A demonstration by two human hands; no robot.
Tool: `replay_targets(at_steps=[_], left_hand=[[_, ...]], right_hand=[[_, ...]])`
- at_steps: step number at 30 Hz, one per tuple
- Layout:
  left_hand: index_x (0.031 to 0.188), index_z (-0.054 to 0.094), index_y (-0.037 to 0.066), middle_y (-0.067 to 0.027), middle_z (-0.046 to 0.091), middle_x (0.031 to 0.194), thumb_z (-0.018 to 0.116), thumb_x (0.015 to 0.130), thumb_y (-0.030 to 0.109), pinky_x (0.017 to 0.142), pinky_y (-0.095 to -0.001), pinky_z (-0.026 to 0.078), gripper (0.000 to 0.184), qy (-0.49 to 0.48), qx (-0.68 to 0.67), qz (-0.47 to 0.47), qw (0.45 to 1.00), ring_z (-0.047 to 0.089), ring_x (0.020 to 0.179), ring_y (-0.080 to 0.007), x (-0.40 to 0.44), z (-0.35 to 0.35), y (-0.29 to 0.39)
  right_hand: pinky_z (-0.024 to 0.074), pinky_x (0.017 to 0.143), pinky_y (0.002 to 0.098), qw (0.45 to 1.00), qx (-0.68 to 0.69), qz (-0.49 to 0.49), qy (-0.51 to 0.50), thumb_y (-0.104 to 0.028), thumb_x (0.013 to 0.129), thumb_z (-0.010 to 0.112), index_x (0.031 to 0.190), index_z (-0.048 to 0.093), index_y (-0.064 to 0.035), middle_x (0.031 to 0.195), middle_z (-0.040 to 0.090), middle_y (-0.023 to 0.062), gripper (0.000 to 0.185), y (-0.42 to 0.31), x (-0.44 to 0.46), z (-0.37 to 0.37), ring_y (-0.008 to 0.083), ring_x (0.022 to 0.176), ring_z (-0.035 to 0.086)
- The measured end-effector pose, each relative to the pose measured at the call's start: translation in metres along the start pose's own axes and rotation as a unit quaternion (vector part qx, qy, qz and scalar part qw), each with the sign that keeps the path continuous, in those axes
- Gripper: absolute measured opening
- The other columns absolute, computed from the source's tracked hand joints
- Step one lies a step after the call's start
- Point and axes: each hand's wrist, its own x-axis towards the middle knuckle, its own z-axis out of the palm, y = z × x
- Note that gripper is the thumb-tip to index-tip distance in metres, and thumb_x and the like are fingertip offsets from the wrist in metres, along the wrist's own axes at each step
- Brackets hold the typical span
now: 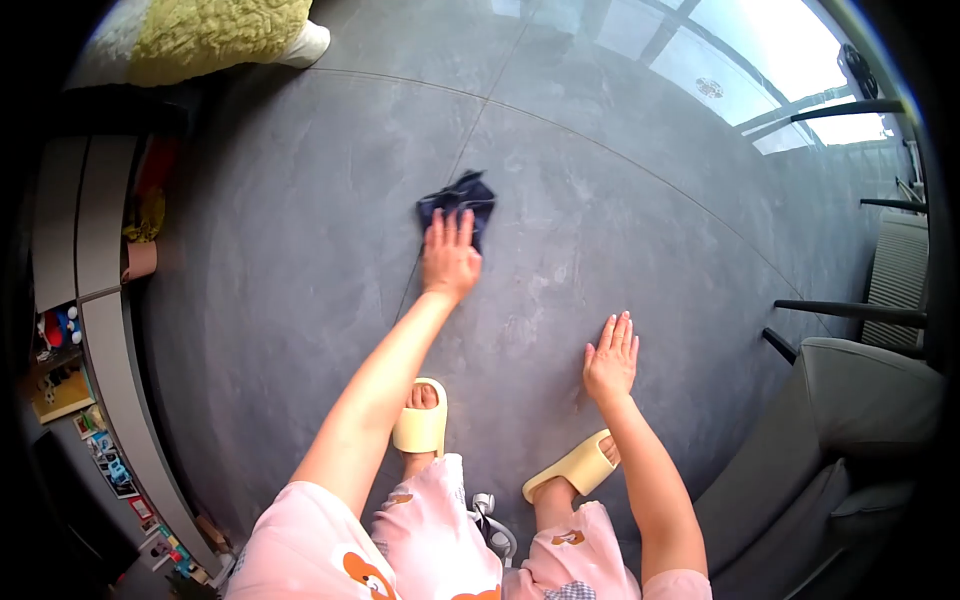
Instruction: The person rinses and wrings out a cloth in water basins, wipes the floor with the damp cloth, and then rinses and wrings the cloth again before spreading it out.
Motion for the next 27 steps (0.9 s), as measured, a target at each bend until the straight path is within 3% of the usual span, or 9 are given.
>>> replay_targets(at_steps=[2, 7, 10, 11, 14, 16, 20, 22, 27], left_hand=[[0.137, 0.031, 0.006, -0.0213, 0.038, 0.134, 0.043, 0.078, 0.019, 0.103, -0.0481, 0.025, 0.061, 0.016, 0.052, -0.089, 0.995, 0.027, 0.128, -0.0420, -0.044, -0.018, -0.067], [0.136, 0.032, 0.006, -0.0250, 0.038, 0.133, 0.041, 0.081, 0.020, 0.104, -0.0481, 0.024, 0.058, 0.079, 0.120, -0.304, 0.942, 0.027, 0.127, -0.0445, -0.184, -0.041, -0.189], [0.137, 0.030, 0.006, -0.0267, 0.037, 0.133, 0.039, 0.084, 0.024, 0.104, -0.0484, 0.023, 0.057, 0.117, 0.117, -0.491, 0.855, 0.027, 0.126, -0.0454, -0.204, -0.032, -0.184], [0.137, 0.031, 0.005, -0.0269, 0.035, 0.134, 0.038, 0.084, 0.024, 0.104, -0.0496, 0.023, 0.056, 0.119, 0.123, -0.508, 0.844, 0.028, 0.126, -0.0456, -0.195, -0.024, -0.174], [0.131, 0.038, 0.004, -0.0241, 0.036, 0.135, 0.043, 0.078, 0.020, 0.098, -0.0516, 0.027, 0.055, 0.102, 0.106, -0.325, 0.934, 0.032, 0.121, -0.0454, -0.129, -0.023, -0.112], [0.129, 0.041, 0.005, -0.0208, 0.034, 0.137, 0.048, 0.075, 0.020, 0.097, -0.0518, 0.028, 0.056, 0.053, -0.001, -0.183, 0.982, 0.030, 0.124, -0.0434, -0.070, -0.033, -0.058], [0.131, 0.041, 0.010, -0.0114, 0.034, 0.140, 0.051, 0.075, 0.023, 0.104, -0.0481, 0.023, 0.059, -0.005, -0.131, 0.054, 0.990, 0.026, 0.130, -0.0345, 0.024, -0.007, 0.003], [0.132, 0.042, 0.011, -0.0093, 0.035, 0.140, 0.050, 0.075, 0.024, 0.105, -0.0460, 0.023, 0.058, -0.007, -0.103, 0.099, 0.990, 0.026, 0.131, -0.0319, 0.068, 0.000, -0.005], [0.134, 0.038, 0.011, -0.0103, 0.035, 0.139, 0.050, 0.078, 0.024, 0.105, -0.0451, 0.024, 0.059, 0.064, -0.056, -0.087, 0.993, 0.025, 0.131, -0.0329, 0.086, -0.025, -0.099]], right_hand=[[0.0108, 0.111, 0.0426, 0.998, -0.066, 0.003, 0.000, -0.027, 0.088, 0.044, 0.137, 0.023, 0.0048, 0.145, 0.016, 0.0214, 0.062, -0.011, 0.002, -0.008, 0.0326, 0.136, 0.014], [0.0121, 0.111, 0.0406, 0.975, -0.032, -0.220, -0.001, -0.022, 0.086, 0.045, 0.136, 0.026, 0.0037, 0.145, 0.018, 0.0208, 0.059, -0.086, 0.005, -0.017, 0.0309, 0.136, 0.015], [0.0145, 0.110, 0.0400, 0.976, 0.024, -0.216, 0.011, -0.024, 0.087, 0.045, 0.135, 0.025, 0.0055, 0.145, 0.018, 0.0217, 0.061, -0.138, 0.013, -0.006, 0.0320, 0.135, 0.017], [0.0150, 0.110, 0.0405, 0.981, 0.054, -0.188, 0.007, -0.025, 0.087, 0.046, 0.135, 0.025, 0.0060, 0.144, 0.018, 0.0222, 0.062, -0.151, 0.013, -0.002, 0.0326, 0.135, 0.017], [0.0145, 0.110, 0.0429, 0.988, 0.090, -0.123, 0.033, -0.029, 0.086, 0.048, 0.135, 0.024, 0.0076, 0.145, 0.016, 0.0240, 0.066, -0.175, 0.014, 0.019, 0.0354, 0.135, 0.015], [0.0136, 0.110, 0.0439, 0.988, 0.096, -0.100, 0.065, -0.031, 0.086, 0.048, 0.135, 0.024, 0.0081, 0.145, 0.014, 0.0245, 0.067, -0.182, 0.011, 0.029, 0.0364, 0.135, 0.013], [0.0129, 0.110, 0.0447, 0.990, 0.082, -0.098, 0.052, -0.032, 0.086, 0.047, 0.136, 0.020, 0.0090, 0.145, 0.012, 0.0252, 0.070, -0.183, 0.011, 0.030, 0.0371, 0.136, 0.011], [0.0134, 0.110, 0.0437, 0.990, 0.085, -0.109, 0.029, -0.032, 0.088, 0.046, 0.136, 0.019, 0.0089, 0.145, 0.012, 0.0256, 0.069, -0.180, 0.013, 0.024, 0.0372, 0.136, 0.011], [0.0165, 0.110, 0.0406, 0.986, 0.061, -0.151, -0.021, -0.029, 0.090, 0.044, 0.137, 0.020, 0.0074, 0.145, 0.012, 0.0252, 0.064, -0.164, 0.015, 0.008, 0.0368, 0.135, 0.013]])
